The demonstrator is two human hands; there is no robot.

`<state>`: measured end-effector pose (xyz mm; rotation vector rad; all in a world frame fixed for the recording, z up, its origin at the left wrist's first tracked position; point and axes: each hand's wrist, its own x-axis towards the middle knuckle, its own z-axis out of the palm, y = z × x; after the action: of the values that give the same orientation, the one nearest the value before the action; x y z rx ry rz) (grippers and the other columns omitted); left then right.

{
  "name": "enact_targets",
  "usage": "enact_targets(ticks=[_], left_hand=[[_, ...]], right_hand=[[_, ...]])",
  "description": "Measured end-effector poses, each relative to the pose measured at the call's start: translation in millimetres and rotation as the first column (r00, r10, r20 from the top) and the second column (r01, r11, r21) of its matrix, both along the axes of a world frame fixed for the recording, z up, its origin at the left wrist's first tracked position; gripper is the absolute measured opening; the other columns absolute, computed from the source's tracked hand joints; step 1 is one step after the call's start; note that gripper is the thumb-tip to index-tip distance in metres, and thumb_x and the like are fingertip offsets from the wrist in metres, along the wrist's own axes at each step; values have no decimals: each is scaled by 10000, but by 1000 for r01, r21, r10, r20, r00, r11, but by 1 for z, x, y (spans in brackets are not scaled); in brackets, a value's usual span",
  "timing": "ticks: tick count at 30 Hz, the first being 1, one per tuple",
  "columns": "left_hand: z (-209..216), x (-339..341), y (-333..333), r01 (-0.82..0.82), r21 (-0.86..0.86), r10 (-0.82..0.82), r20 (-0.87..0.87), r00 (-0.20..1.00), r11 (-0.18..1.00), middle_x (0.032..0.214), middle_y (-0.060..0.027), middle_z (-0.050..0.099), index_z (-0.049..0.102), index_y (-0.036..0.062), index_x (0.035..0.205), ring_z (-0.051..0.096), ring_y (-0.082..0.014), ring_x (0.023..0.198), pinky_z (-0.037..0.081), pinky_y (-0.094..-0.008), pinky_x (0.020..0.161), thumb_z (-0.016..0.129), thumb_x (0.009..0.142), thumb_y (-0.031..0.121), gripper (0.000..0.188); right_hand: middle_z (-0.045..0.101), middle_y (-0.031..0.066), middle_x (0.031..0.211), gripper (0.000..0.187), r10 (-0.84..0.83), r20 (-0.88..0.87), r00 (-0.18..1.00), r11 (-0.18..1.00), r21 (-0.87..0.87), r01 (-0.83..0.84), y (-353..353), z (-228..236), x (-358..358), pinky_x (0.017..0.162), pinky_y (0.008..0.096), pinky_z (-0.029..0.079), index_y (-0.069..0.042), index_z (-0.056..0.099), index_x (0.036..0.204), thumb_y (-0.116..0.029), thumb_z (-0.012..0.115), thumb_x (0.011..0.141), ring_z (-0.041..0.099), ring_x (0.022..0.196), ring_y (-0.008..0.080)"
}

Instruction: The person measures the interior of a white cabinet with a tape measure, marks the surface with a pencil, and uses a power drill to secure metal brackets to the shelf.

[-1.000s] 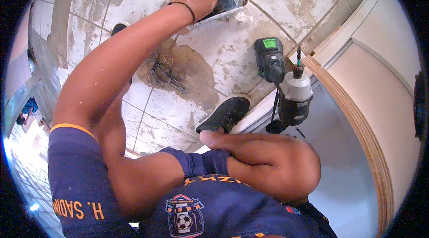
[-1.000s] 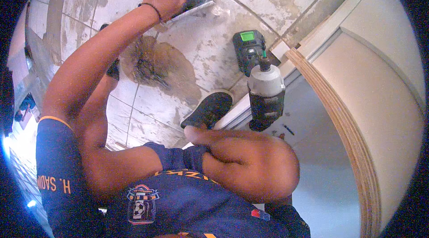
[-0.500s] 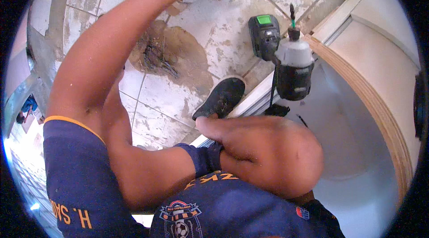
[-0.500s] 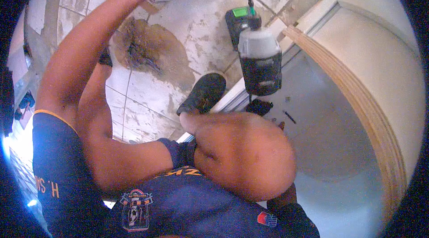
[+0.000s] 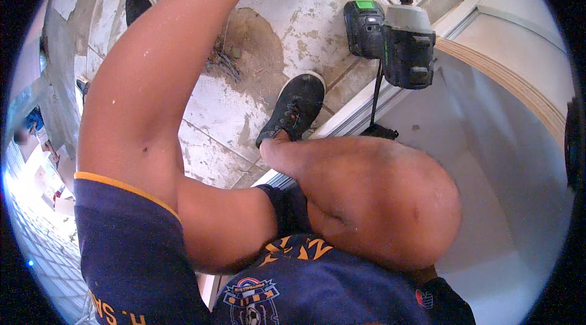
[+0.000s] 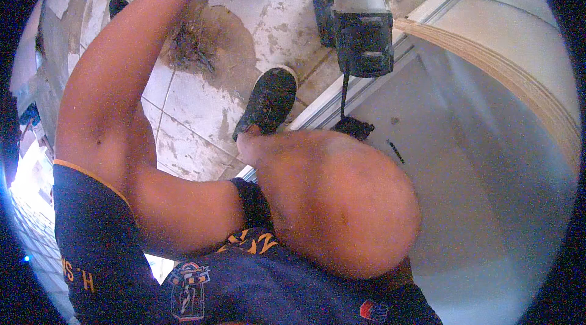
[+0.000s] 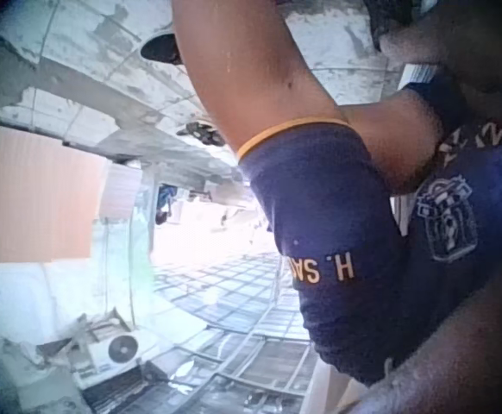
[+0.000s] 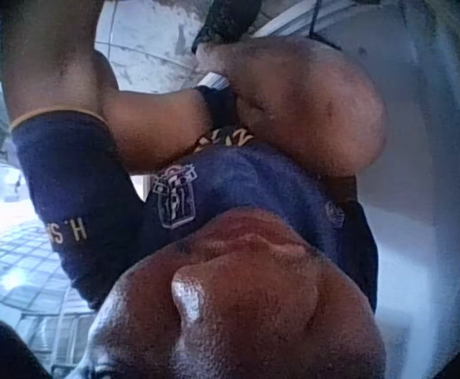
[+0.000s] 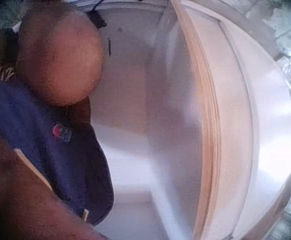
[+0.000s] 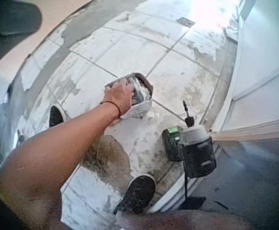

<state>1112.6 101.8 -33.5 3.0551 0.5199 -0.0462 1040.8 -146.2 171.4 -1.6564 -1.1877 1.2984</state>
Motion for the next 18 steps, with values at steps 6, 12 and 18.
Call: enact_targets(ticks=[6, 12, 18], left_hand=[[15, -24, 6, -314, -447, 430, 187, 883, 838, 867, -160, 661, 625, 42, 921, 635, -307, 844, 502, -387, 754, 563, 793, 180, 198], [4, -43, 9, -298, -615, 476, 144, 867, 730, 960, -157, 669, 681, 45, 957, 642, -290, 904, 506, -369, 785, 560, 801, 188, 244], [1, -39, -6, -312, -754, 508, 34, 861, 579, 752, -60, 682, 688, 85, 906, 646, -130, 658, 495, -270, 632, 650, 790, 226, 186]], right_hand=[[609, 217, 1002, 486, 117, 49, 992, 993, 23, -118, -9, 13, -16, 793, 393, 494, -37, 495, 1233, -15, 547, 751, 600, 911, 363], [598, 229, 1035, 535, 107, 54, 993, 994, 33, -109, -30, 28, -29, 827, 379, 480, -42, 463, 1275, 0, 539, 747, 590, 953, 365], [577, 241, 1082, 567, 35, 73, 997, 997, 67, -40, -41, 38, -35, 865, 369, 463, -48, 433, 1307, 6, 533, 751, 572, 997, 372]])
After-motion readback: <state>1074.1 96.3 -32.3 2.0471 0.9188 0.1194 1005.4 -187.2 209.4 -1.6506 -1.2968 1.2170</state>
